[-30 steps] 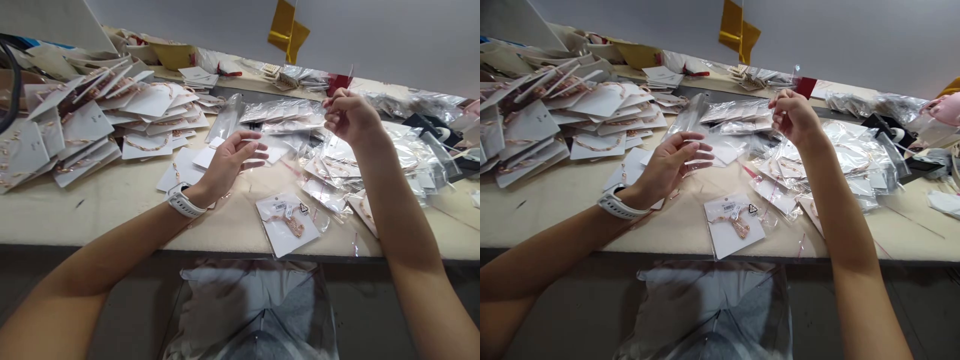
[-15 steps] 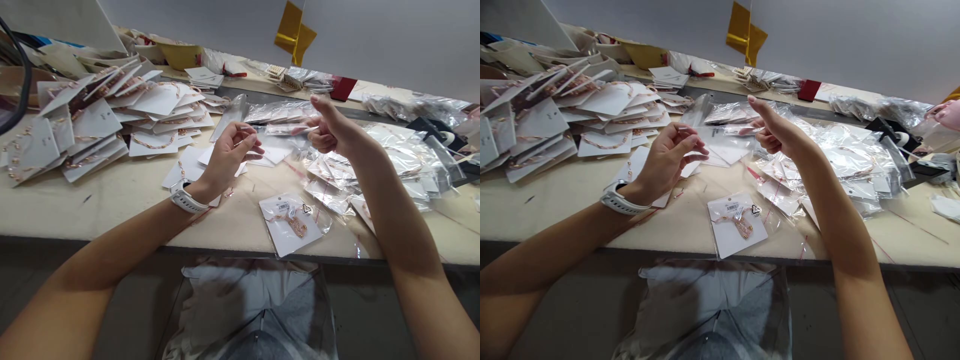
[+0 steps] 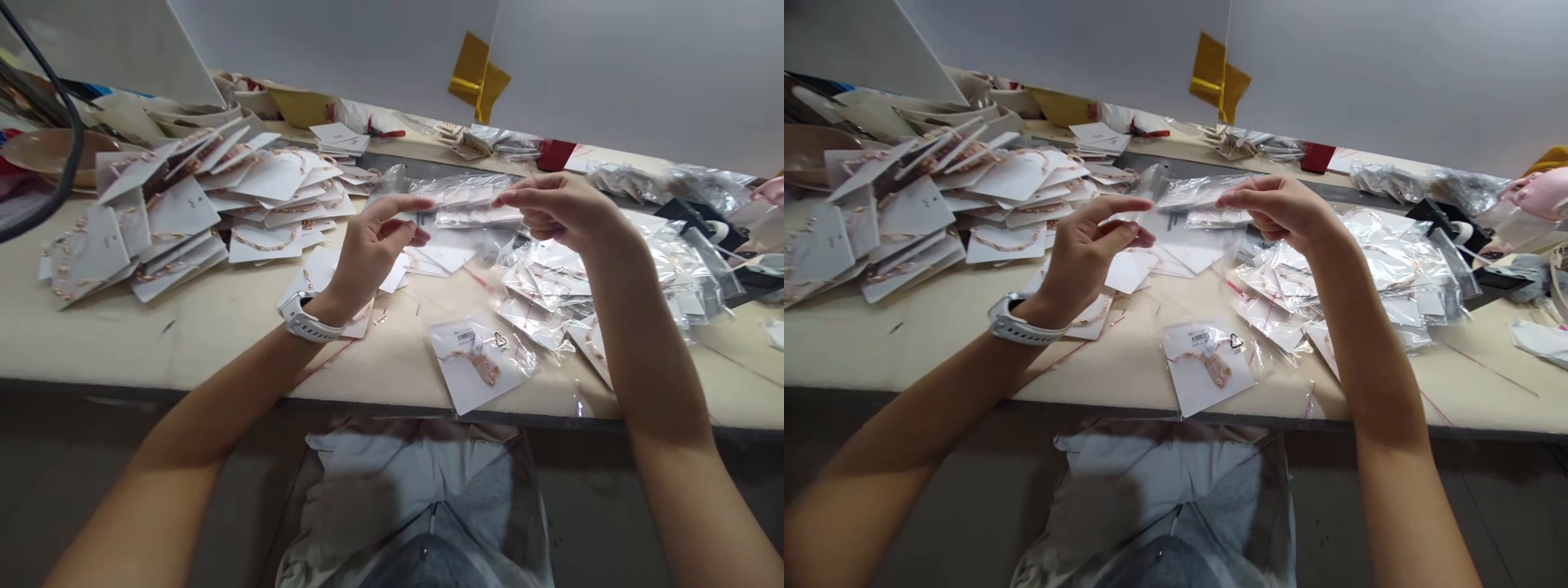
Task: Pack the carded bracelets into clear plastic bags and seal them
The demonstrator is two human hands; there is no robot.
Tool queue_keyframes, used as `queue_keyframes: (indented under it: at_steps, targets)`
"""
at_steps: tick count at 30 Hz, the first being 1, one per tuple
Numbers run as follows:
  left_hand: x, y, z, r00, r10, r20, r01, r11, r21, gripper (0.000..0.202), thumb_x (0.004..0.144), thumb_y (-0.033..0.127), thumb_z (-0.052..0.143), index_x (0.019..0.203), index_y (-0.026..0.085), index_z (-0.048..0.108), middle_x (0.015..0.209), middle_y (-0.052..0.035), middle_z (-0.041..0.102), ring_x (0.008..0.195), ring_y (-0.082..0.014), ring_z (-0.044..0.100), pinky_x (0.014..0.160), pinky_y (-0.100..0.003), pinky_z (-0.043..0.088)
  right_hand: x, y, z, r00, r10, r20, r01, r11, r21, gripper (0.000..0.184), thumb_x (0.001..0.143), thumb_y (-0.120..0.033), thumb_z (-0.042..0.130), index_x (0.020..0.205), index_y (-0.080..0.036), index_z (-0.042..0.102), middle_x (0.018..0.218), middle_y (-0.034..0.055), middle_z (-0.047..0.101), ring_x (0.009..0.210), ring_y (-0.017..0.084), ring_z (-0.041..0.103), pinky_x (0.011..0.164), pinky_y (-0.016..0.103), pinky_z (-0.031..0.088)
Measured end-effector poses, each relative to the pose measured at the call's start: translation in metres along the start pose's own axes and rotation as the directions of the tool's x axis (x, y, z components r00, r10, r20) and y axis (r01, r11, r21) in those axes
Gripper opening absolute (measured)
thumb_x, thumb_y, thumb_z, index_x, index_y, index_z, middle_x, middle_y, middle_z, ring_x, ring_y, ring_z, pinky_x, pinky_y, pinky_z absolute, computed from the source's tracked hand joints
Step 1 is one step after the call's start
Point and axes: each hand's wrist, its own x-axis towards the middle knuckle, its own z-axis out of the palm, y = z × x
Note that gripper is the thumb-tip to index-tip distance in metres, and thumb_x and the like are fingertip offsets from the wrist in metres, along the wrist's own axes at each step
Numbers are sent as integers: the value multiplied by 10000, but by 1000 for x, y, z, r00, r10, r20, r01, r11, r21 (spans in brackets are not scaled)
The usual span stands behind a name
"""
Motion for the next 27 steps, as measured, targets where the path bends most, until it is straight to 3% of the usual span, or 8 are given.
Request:
queue_keyframes:
  at_steps: [4, 8, 12, 16, 19, 22, 25, 27]
  targets:
    - [4, 22, -3, 984, 171, -50, -171, 985, 13, 270, 813, 103, 577, 993, 245, 721, 1091, 5, 678, 724, -80, 656, 729, -237, 585, -20, -24, -6, 995, -65, -81, 62, 997, -37, 54, 810, -203, 683, 833, -157, 698, 423, -100, 213, 444, 62, 137, 495, 294, 95]
    - [0, 53, -9, 962, 272, -29, -269, 959, 86, 240, 842, 205, 641, 1059, 289, 700, 1173, 3, 644, 762, -96, 649, 744, -267, 588, -52, -52, -8, 964, -216, -157, 185, 965, -186, 270, 697, -414, 810, 826, -192, 729, 478, -63, 313, 474, 75, 172, 496, 303, 112]
    - [-12, 92, -16, 915, 397, 72, -402, 911, 88, 413, 776, 244, 737, 1174, 311, 649, 1291, -21, 556, 881, -141, 644, 796, -297, 589, -97, -82, -2, 860, -417, -295, 319, 890, -327, 274, 649, -467, 833, 742, -228, 736, 534, -17, 398, 494, 89, 244, 489, 307, 154]
    - [-24, 131, -23, 915, 379, 138, -396, 909, 132, 657, 682, 146, 791, 1277, 329, 580, 1423, -48, 440, 1063, -229, 608, 780, -293, 598, -142, -111, 2, 756, -555, -347, 379, 803, -460, 198, 681, -409, 823, 708, -232, 739, 530, -14, 410, 498, 82, 277, 498, 300, 170]
    - [-30, 153, -29, 819, 532, 218, -566, 810, 153, 630, 745, 151, 740, 1317, 324, 541, 1417, -25, 435, 1221, -258, 514, 765, -275, 596, -170, -129, 2, 703, -622, -344, 382, 739, -555, 156, 714, -403, 799, 710, -253, 759, 486, -32, 346, 476, 62, 260, 489, 298, 147]
    - [-34, 167, -33, 737, 616, 277, -666, 731, 149, 616, 799, 162, 703, 1352, 329, 492, 1414, -8, 429, 1173, -233, 539, 739, -273, 596, -188, -141, 4, 693, -630, -351, 391, 737, -551, 145, 713, -423, 796, 725, -280, 772, 456, -42, 343, 448, 44, 277, 470, 294, 156]
    - [-38, 168, -34, 778, 556, 293, -608, 784, 127, 589, 821, 167, 690, 1350, 333, 489, 1432, -18, 411, 931, -148, 622, 684, -265, 593, -190, -142, 6, 705, -600, -379, 343, 755, -558, 169, 729, -410, 782, 744, -241, 773, 454, -47, 357, 442, 36, 276, 453, 270, 165]
    - [-38, 158, -33, 808, 496, 319, -550, 829, 101, 582, 832, 173, 677, 1360, 313, 477, 1440, -41, 401, 811, -92, 620, 654, -257, 579, -179, -132, 6, 758, -534, -374, 302, 797, -524, 172, 730, -377, 783, 745, -207, 763, 442, -51, 348, 439, 41, 269, 440, 256, 167]
